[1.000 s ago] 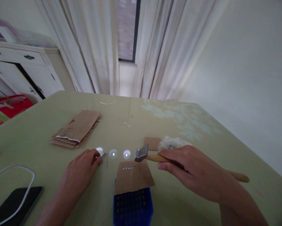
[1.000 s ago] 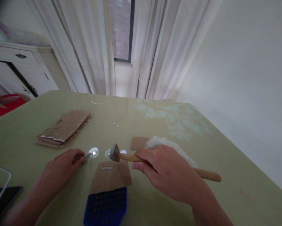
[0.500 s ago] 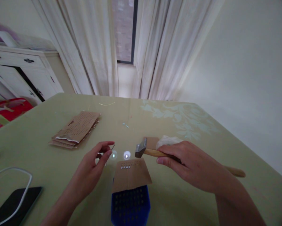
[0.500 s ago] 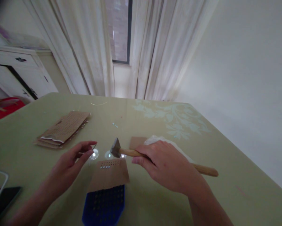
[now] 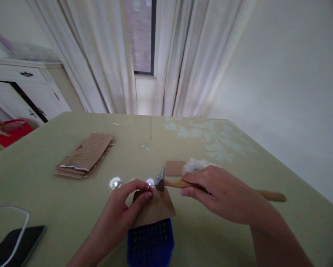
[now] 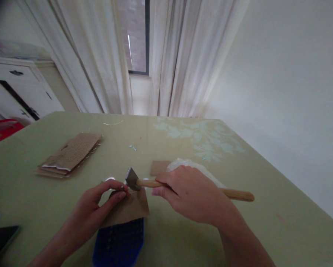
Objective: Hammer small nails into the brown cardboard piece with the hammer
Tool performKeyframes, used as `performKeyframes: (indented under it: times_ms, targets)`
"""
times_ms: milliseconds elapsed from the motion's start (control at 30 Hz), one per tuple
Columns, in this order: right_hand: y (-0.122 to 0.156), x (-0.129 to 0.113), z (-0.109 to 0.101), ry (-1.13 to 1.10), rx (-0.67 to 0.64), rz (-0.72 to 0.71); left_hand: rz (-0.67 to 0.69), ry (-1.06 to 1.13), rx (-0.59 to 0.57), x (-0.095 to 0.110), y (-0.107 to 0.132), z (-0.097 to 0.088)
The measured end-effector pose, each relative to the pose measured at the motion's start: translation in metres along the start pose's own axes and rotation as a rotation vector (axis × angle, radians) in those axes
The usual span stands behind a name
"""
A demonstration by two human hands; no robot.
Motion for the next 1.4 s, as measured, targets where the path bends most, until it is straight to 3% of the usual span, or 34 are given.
performKeyframes:
  times_ms: [433,800,900,1100,1267,1400]
  targets:
    - [-0.002,-0.004,0.005,0.055,0.004,-0.038,0.091,-0.033,0.078,0.008,0.002,-0.003]
    - [-0.001,-0.003,0.007,0.039,-0.022,-0.022,0.127,-0.053,0.055,0.008,0.005,-0.001]
    - [0.002,-0.004,0.001,-0.002,0.013,-0.002,0.153,-0.069,0.060,0.011,0.006,-0.002]
    - [0.012,-0.017,-0.021,-0.223,0.201,0.001,0.190,-0.127,0.074,0.012,0.009,-0.003]
    - [0.012,-0.022,-0.010,-0.156,0.101,0.006,0.199,-0.140,0.052,0.012,0.008,0.000]
    - [0.012,-0.020,-0.012,-0.151,0.145,0.029,0.208,-0.141,0.073,0.013,0.006,-0.001]
Point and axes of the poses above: each hand's wrist, its own y-axis away from the middle knuckle, its own z-axis out of the palm, x = y × z, the point moved 8 cm from there along -y, towards the middle knuckle, and after that the axes turned 4 degrees about -x, right-handed, at the moved point
